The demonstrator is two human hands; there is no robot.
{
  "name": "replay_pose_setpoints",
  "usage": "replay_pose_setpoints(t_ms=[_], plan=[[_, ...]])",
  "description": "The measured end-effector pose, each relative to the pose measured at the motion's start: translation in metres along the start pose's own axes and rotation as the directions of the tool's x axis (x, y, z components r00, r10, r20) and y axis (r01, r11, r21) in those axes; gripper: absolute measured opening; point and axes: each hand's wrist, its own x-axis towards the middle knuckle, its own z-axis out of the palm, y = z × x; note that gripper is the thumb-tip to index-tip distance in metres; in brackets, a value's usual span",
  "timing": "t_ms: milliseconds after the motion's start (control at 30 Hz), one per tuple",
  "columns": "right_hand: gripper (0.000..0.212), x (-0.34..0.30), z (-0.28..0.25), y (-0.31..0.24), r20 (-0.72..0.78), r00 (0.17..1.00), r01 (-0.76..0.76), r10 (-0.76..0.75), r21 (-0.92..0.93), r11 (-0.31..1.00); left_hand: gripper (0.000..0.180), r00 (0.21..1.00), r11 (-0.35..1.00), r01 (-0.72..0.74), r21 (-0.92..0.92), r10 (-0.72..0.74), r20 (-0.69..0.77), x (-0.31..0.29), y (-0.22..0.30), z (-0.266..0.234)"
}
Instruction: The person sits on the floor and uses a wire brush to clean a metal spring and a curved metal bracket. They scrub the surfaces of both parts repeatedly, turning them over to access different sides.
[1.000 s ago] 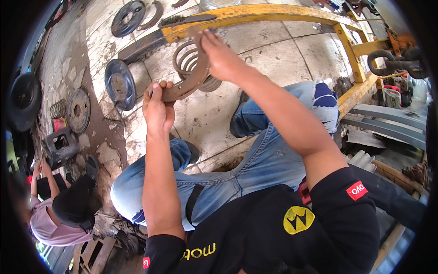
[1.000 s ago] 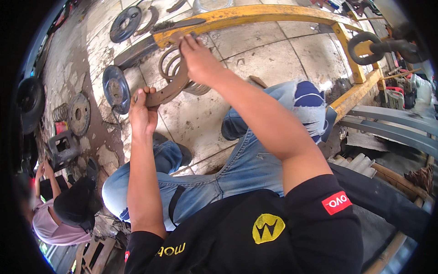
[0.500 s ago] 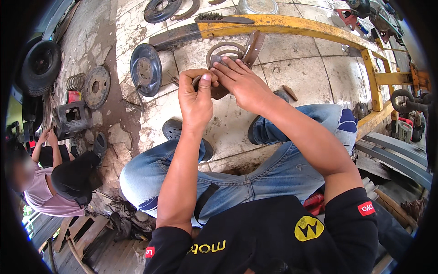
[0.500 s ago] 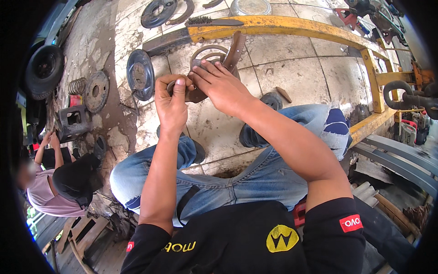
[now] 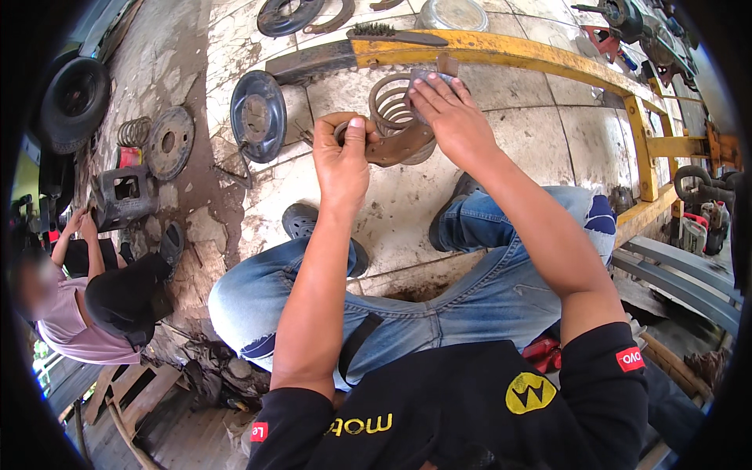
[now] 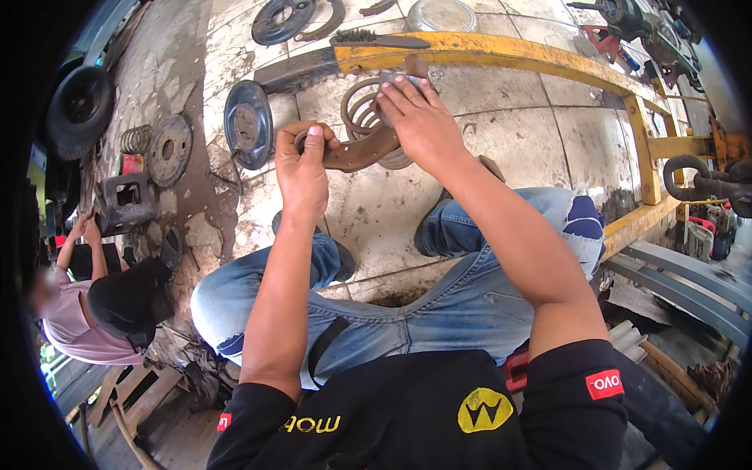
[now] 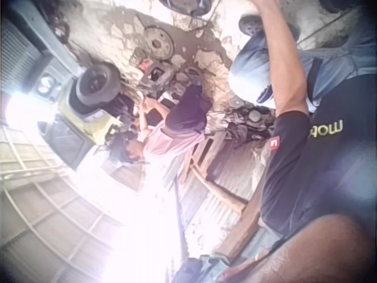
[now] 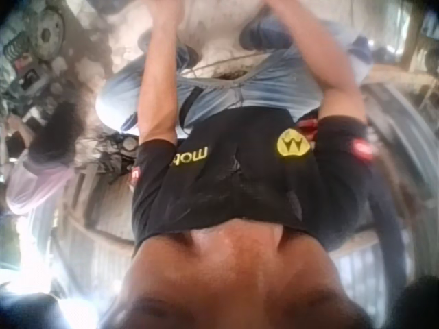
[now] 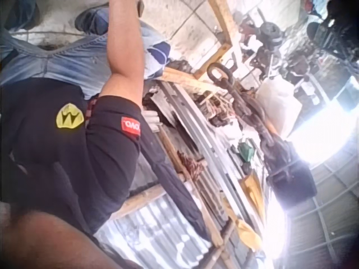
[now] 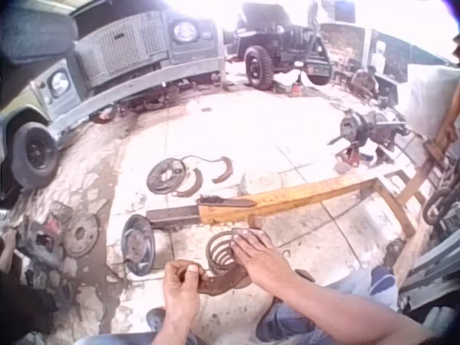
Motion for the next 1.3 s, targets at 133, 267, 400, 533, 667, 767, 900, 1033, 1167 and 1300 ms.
replay_pose_setpoints(t_ms=[133, 267, 400, 533, 667, 767, 900, 1033, 1167, 1300], plan=[[0.046, -0.005, 0.003, -0.016, 0.007, 0.999, 0.034, -0.034, 0.007, 0.999, 0.008, 0.998, 0.991, 0.059, -0.119, -0.06, -0.005, 0.003, -0.007, -0.004], [0.055, 0.005, -0.008, 0.0, 0.022, 0.999, -0.026, 0.023, 0.136, 0.99, 0.01, 0.984, 0.926, 0.173, -0.336, -0.18, 0.011, 0.003, -0.009, -0.014], [0.068, 0.014, -0.048, 0.016, -0.094, 0.986, -0.111, 0.138, 0.243, 0.964, 0.01, 0.976, 0.886, 0.211, -0.414, -0.215, 0.037, -0.001, -0.006, -0.003], [0.07, 0.015, -0.067, 0.024, -0.247, 0.935, -0.141, 0.256, 0.404, 0.904, 0.009, 1.0, 0.964, 0.005, -0.265, 0.0, 0.019, 0.006, 0.012, 0.006], [0.066, 0.007, -0.057, 0.014, -0.183, 0.921, -0.236, 0.344, 0.442, 0.866, 0.006, 0.977, 0.969, -0.155, -0.191, 0.121, -0.178, 0.015, 0.02, 0.002], [0.062, 0.0, -0.021, -0.015, -0.116, 0.983, -0.112, 0.143, 0.238, 0.965, 0.007, 0.954, 0.979, -0.179, -0.1, 0.148, -0.262, 0.021, 0.017, -0.014], [0.061, -0.01, 0.014, -0.017, 0.023, 0.996, 0.075, -0.083, 0.235, 0.969, 0.008, 0.941, 0.985, -0.168, 0.032, 0.17, -0.294, 0.019, 0.017, -0.019], [0.062, 0.005, 0.012, 0.011, 0.084, 0.936, -0.349, 0.341, 0.315, 0.882, 0.008, 0.946, 0.989, -0.133, 0.063, 0.146, -0.289, 0.018, 0.02, -0.022], [0.065, 0.008, 0.005, -0.009, -0.064, 0.979, -0.18, 0.194, 0.184, 0.966, 0.008, 0.943, 0.988, -0.156, 0.017, 0.154, -0.296, 0.019, 0.015, -0.024], [0.067, 0.004, 0.026, -0.002, -0.035, 0.997, -0.066, 0.071, 0.117, 0.991, 0.007, 0.946, 0.982, -0.154, -0.11, 0.114, -0.304, 0.018, 0.013, -0.021]])
